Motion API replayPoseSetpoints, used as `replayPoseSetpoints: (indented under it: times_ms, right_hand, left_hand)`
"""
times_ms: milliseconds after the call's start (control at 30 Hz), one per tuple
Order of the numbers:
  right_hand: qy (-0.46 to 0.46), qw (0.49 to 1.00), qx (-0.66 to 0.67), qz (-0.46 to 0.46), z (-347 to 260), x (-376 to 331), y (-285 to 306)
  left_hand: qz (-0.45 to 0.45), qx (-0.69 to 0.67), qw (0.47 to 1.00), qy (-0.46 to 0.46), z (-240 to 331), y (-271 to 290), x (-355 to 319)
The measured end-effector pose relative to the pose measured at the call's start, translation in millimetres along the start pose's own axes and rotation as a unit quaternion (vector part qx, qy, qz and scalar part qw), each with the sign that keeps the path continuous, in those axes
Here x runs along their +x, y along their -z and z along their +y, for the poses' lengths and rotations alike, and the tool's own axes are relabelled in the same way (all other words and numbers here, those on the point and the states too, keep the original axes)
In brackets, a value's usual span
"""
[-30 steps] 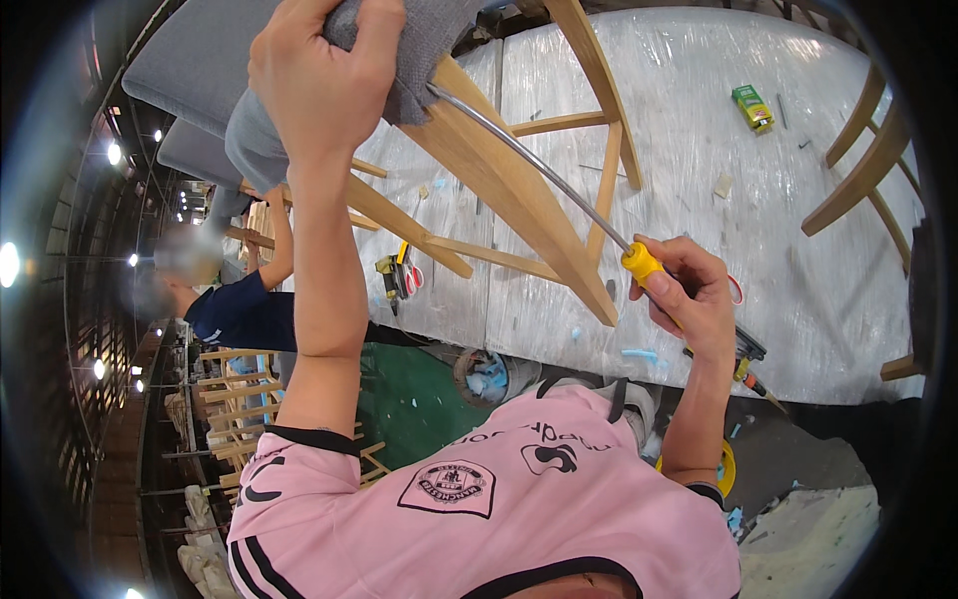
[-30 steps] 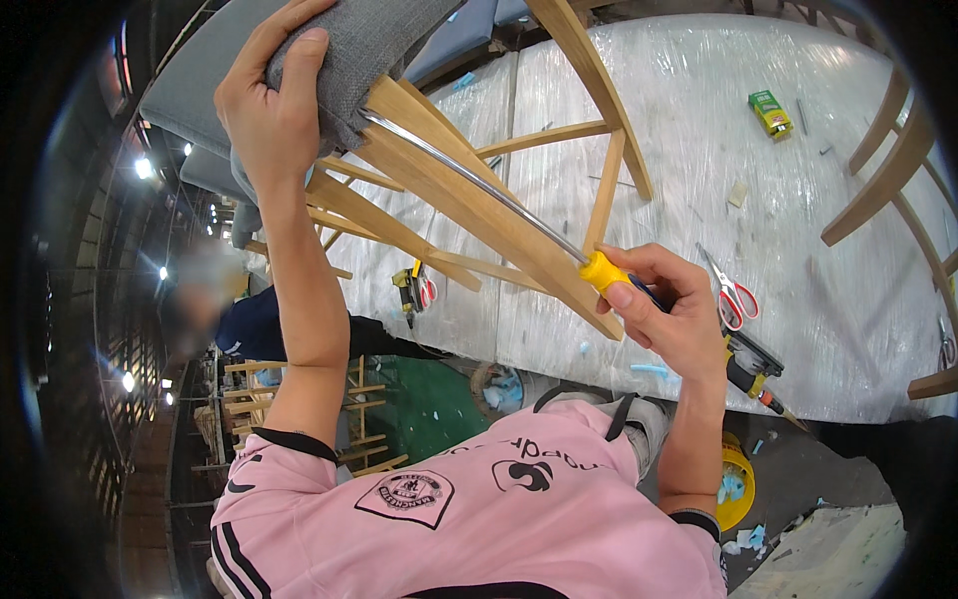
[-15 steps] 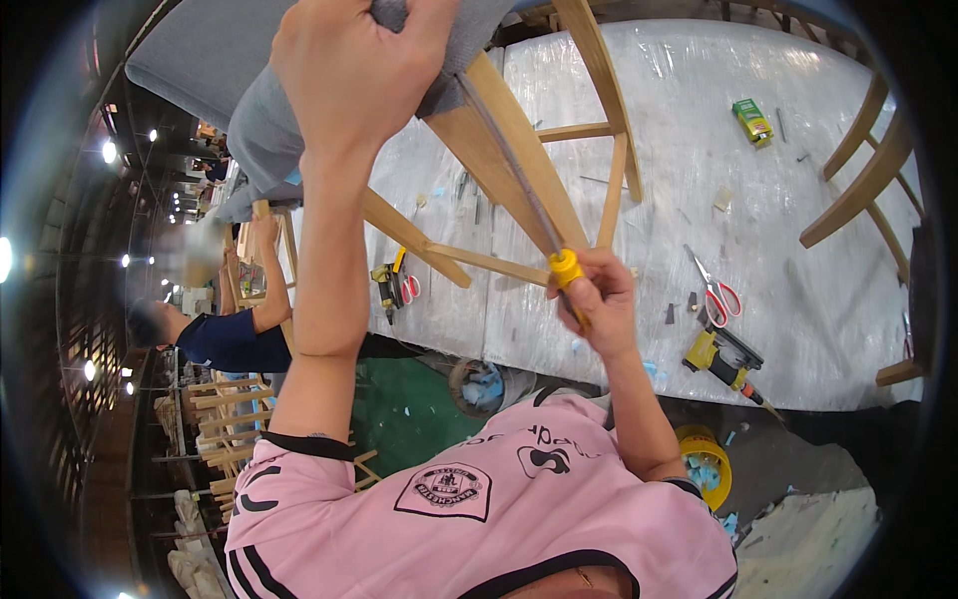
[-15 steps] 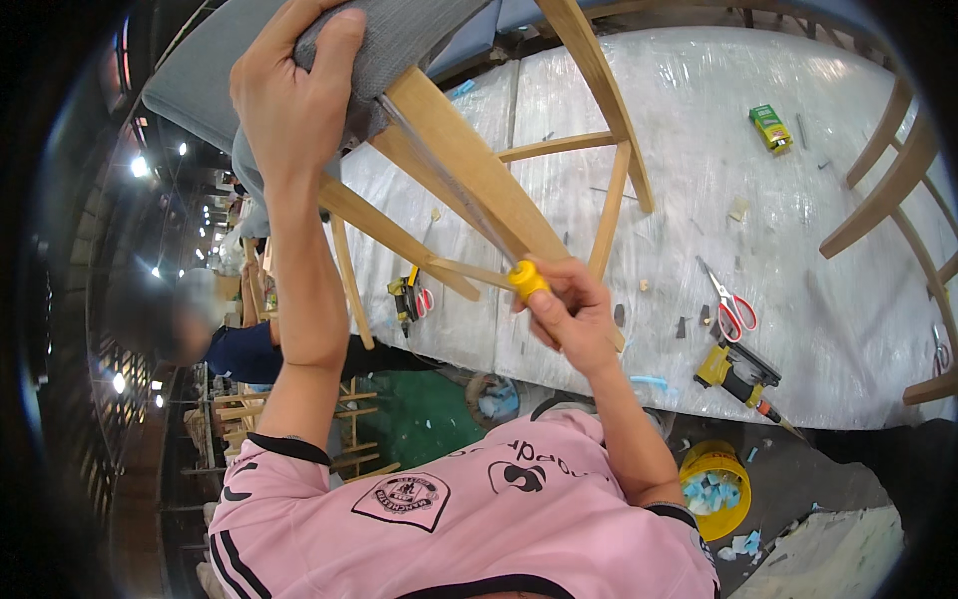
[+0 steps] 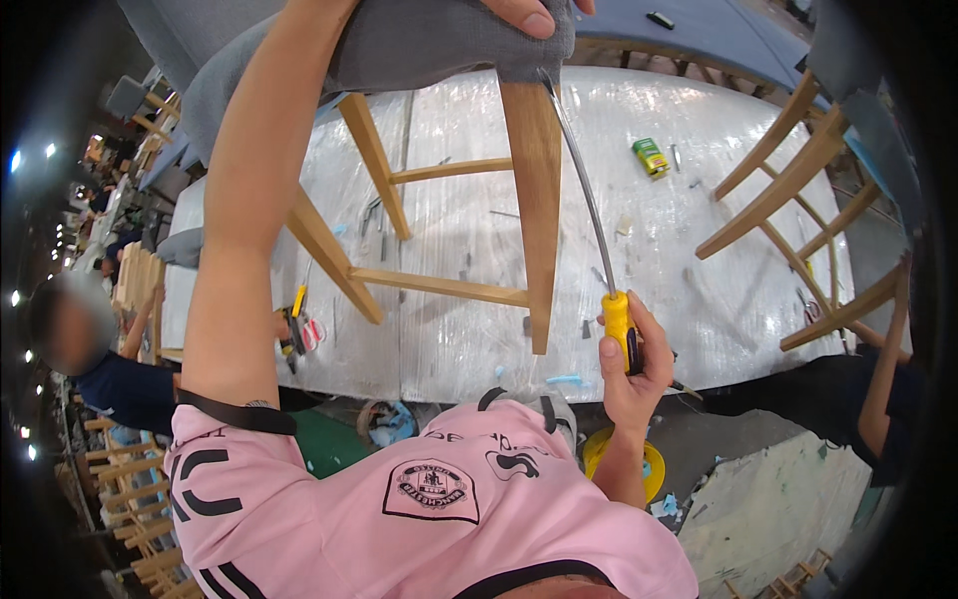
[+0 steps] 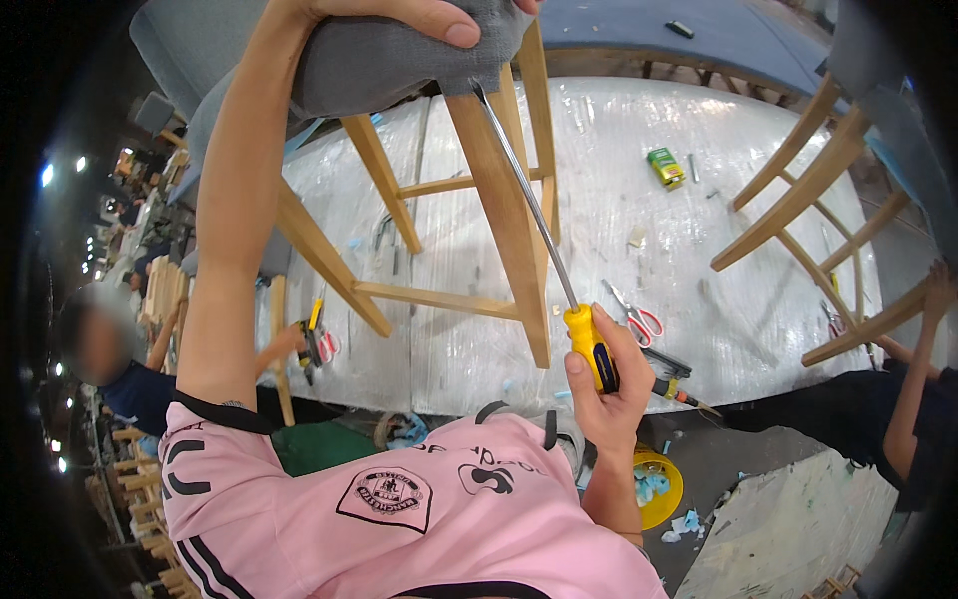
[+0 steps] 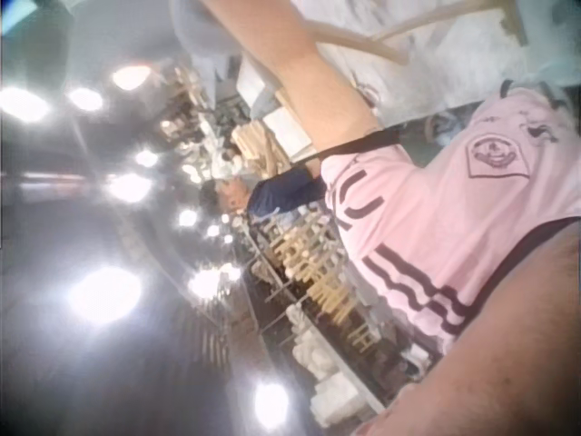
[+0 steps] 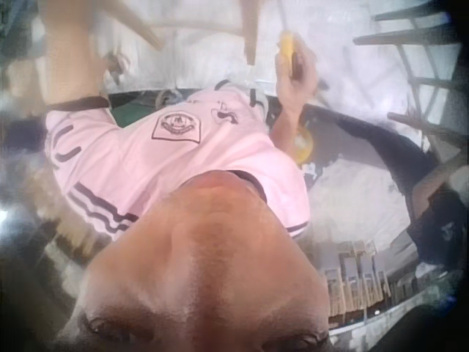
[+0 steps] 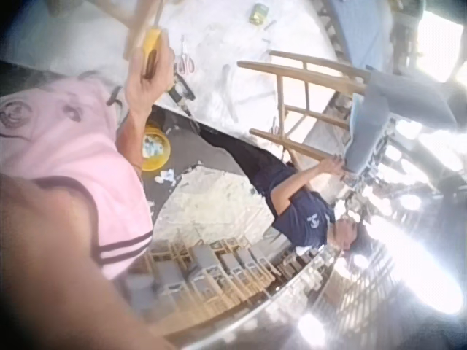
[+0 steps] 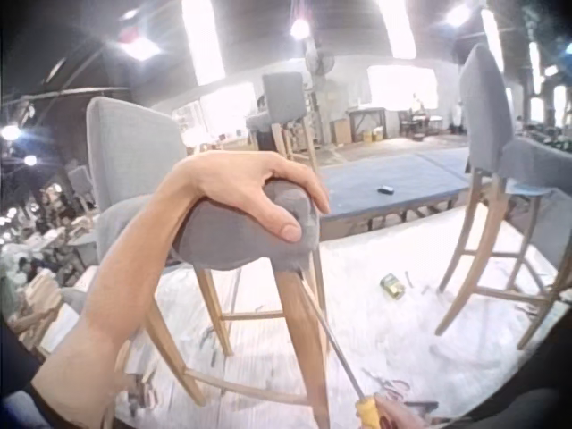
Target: The person upholsters a wooden chair by stretching gray fabric over the seat and backrest, securing it with a pneumatic staple gun, and trimming excess fabric with scissors. The person repeatedly adjusts the fabric and uses a screwdriver to tuck edges under the frame.
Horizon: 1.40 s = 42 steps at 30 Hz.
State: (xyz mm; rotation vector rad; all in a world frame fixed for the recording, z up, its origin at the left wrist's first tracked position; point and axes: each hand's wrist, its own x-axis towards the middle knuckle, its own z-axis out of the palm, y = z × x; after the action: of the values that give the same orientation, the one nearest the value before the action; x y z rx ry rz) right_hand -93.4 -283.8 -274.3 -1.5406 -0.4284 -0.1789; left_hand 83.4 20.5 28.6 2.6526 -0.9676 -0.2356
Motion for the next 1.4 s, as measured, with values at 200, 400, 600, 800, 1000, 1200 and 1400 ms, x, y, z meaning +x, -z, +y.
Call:
replayPoseSetpoints:
  times_ms: [200, 400, 600, 800, 1000, 1200, 1400]
  right_hand:
    - [-0.019, 0.996, -0.067, 0.051, -24.4, 8.9, -33.7]
    - [-0.016, 0.991, -0.089, 0.098, -33.5, 13.6, -61.8]
    - [-0.076, 0.991, 0.019, 0.105, -12.2, 13.9, -75.2]
    - [-0.044, 0.992, 0.02, 0.113, 12.9, 13.3, -80.8]
    - [-0.04, 0.991, 0.059, 0.115, 34.5, 10.2, -91.3]
    - [0.011, 0.988, 0.049, 0.145, 50.5, 17.1, -104.8]
    - [-0.047, 0.996, 0.009, 0.078, 18.4, 8.9, -62.2]
  left_hand:
    - [0.009, 0.002, 1.0, -0.001, -24.5, 4.8, 3.8]
    - [0.017, 0.038, 0.999, 0.017, -33.0, 10.2, 5.8]
    - [0.008, 0.045, 0.999, 0.013, -29.9, 12.4, 5.2]
    - [0.021, 0.055, 0.998, 0.018, -23.7, 9.4, 1.9]
    - [0.037, 0.047, 0.998, -0.004, -27.0, 1.6, 1.8]
    - [0.039, 0.046, 0.998, -0.003, -4.4, 1.5, -5.8]
    - [0.047, -0.002, 0.999, 0.013, -6.2, -1.6, -8.8]
